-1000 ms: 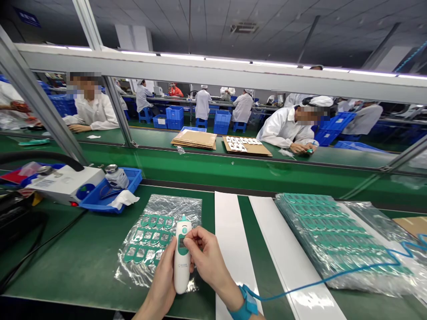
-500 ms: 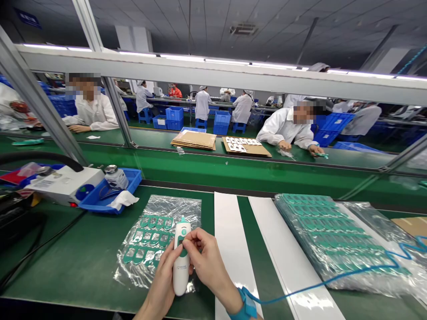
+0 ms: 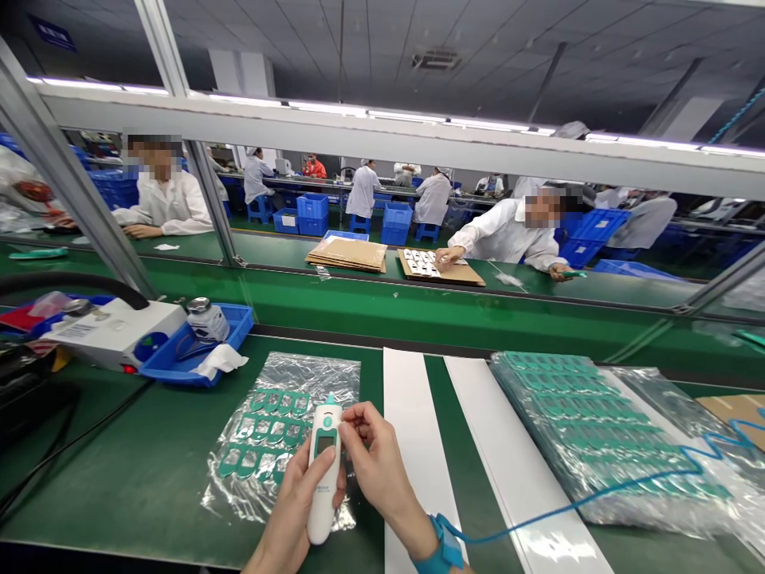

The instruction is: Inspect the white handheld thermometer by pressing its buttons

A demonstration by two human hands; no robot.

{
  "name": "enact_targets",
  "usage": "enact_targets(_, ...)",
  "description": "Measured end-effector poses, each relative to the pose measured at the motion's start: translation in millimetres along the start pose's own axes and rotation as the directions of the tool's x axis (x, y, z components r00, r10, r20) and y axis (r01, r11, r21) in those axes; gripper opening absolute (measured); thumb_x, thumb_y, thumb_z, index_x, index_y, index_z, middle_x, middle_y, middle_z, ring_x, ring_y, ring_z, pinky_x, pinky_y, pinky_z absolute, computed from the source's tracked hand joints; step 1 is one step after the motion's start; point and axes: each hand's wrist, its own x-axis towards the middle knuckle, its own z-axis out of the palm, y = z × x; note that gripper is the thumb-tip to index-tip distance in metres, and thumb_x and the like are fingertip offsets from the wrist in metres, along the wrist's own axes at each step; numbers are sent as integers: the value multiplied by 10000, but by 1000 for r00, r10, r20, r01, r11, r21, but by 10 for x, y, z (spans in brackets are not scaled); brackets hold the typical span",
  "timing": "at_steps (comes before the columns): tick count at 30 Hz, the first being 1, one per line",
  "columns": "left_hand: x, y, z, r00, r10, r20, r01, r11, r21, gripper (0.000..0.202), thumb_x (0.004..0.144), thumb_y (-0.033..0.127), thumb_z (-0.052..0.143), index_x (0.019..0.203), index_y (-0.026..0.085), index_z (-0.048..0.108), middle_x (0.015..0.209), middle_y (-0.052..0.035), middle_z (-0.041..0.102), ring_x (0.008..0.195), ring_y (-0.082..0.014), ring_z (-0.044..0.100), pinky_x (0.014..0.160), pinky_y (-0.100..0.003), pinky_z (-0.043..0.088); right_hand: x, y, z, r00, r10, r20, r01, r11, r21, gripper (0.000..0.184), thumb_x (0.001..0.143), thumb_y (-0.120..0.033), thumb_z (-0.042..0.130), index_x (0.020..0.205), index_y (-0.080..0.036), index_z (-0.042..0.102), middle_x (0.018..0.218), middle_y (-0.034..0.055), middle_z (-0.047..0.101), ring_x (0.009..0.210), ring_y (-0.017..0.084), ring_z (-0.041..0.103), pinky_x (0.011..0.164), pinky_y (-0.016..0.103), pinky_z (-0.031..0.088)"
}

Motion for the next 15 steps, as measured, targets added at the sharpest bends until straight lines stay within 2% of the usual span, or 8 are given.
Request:
enact_targets(4,9,41,29,999,7,41,-9,998,64,398,771,419,671,1039,167,522,529,68,499,434,-59,391,454,-198,306,39,32,-5,998,22,54,-24,999,44,243,844,-339,639,1009,-218,507,759,-28,505,664,122,511,609,227,442)
enact_targets(6,16,59,33,999,-10,34,6,995,95,415,762,442,673,1031,167,520,530,60,517,430,-64,399,449,-199,306,76,37,-35,998,14,59,-18,998,53,219,868,-337,602,1016,-220,491,764,-29,488,639,115,496,579,222,432)
enact_targets(8,28,73,2,998,-59,-10,59,992,108,442,771,509,635,1022,164,520,518,46,537,420,-77,415,444,-205,309,120,-12,-97,997,-34,63,35,999,-5,165,902,-326,534,1023,-219,503,820,-5,503,645,118,499,576,231,434)
enact_targets(10,37,84,-73,990,-117,-79,126,985,121,510,779,581,578,1066,164,518,491,30,553,402,-100,430,439,-222,320,160,-140,-181,976,-126,178,155,974,-163,193,913,-254,483,1096,-224,536,994,53,541,770,148,546,663,262,460)
enact_targets(11,38,89,-124,986,-131,-107,145,980,136,545,772,603,569,1090,162,526,490,13,569,402,-121,452,439,-238,341,176,-227,-223,943,-171,287,248,933,-260,266,904,-199,466,1156,-235,543,1113,78,536,881,173,558,740,285,462)
enact_targets(13,33,100,-234,985,-98,-141,122,977,174,568,699,596,652,1072,172,584,562,-48,633,469,-186,543,465,-284,408,201,-415,-288,829,-195,524,452,785,-423,444,869,-98,431,1267,-278,517,1301,82,487,1079,218,518,880,336,421)
enact_targets(15,21,121,-318,989,4,-150,26,980,197,550,537,512,805,969,205,660,767,-129,701,677,-287,642,551,-338,485,226,-562,-314,729,-150,668,599,612,-516,527,846,-45,410,1296,-304,503,1290,64,530,1109,227,506,911,355,383)
